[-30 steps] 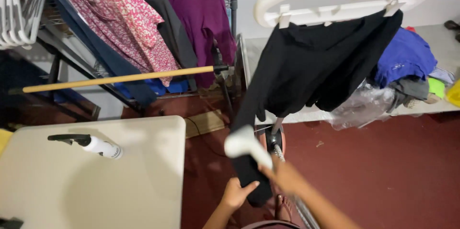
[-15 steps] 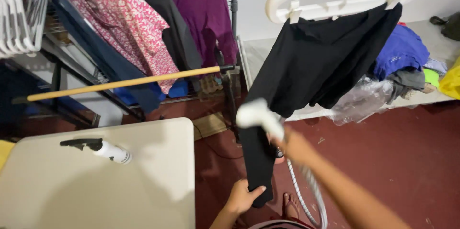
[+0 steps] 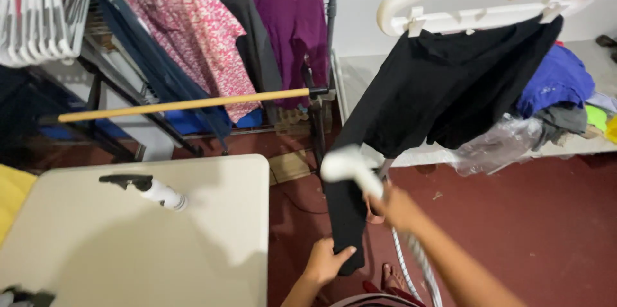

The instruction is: The person folds a gray t-shirt on a white table and places it on a stack of other clothes. Then, the person picks up a black t-shirt, hangs it on a garment steamer, and uses the steamer to remove wrinkles from the fabric.

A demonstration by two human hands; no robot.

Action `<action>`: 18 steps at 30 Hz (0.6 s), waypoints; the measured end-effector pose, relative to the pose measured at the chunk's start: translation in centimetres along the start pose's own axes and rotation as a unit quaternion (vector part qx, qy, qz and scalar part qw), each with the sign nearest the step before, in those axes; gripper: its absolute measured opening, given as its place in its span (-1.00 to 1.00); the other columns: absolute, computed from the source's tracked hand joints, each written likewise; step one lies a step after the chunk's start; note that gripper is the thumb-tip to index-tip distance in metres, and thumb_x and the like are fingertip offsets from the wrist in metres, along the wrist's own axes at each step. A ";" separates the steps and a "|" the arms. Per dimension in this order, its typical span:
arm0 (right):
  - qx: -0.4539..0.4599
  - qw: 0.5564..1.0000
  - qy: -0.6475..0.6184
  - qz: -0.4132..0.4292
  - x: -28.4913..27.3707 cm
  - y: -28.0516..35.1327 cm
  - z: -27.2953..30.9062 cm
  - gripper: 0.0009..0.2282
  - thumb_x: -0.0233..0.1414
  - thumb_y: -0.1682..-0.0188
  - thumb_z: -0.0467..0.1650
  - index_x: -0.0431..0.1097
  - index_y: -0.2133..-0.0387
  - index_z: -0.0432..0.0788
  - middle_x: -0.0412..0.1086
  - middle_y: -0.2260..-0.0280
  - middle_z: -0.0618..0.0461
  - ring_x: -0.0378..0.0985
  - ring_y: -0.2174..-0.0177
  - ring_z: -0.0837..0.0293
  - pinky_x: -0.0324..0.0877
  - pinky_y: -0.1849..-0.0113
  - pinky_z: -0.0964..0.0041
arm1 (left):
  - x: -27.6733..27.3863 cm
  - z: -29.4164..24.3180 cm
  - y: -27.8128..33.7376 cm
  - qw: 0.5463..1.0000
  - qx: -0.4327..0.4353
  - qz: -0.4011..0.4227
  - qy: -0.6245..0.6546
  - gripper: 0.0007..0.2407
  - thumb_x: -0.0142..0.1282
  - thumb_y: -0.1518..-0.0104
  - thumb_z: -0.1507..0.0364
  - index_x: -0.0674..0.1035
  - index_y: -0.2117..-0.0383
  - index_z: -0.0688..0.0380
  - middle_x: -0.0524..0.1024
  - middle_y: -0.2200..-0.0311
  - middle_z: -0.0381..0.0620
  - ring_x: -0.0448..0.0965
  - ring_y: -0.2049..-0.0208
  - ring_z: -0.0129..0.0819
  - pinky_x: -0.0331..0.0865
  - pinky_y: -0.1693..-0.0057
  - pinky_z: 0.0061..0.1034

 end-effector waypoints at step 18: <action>-0.059 0.996 0.026 -0.068 -2.0 -2.7 -2.5 -0.51 0.09 0.07 -0.07 0.38 0.08 -0.23 0.54 0.43 -0.23 0.65 0.39 -0.15 0.50 0.32 -0.01 | -0.6 0.5 -2.5 0.989 -0.077 0.120 0.032 -0.77 0.34 -0.03 0.35 0.66 0.30 0.26 0.70 0.41 -0.06 0.69 0.40 -0.38 0.55 0.17 -0.42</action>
Point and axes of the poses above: each hand's wrist, its own y-axis away from the middle knuckle, its own x-axis out of the palm, z = x × y, the point moved 3 cm from there along -y, towards the middle knuckle
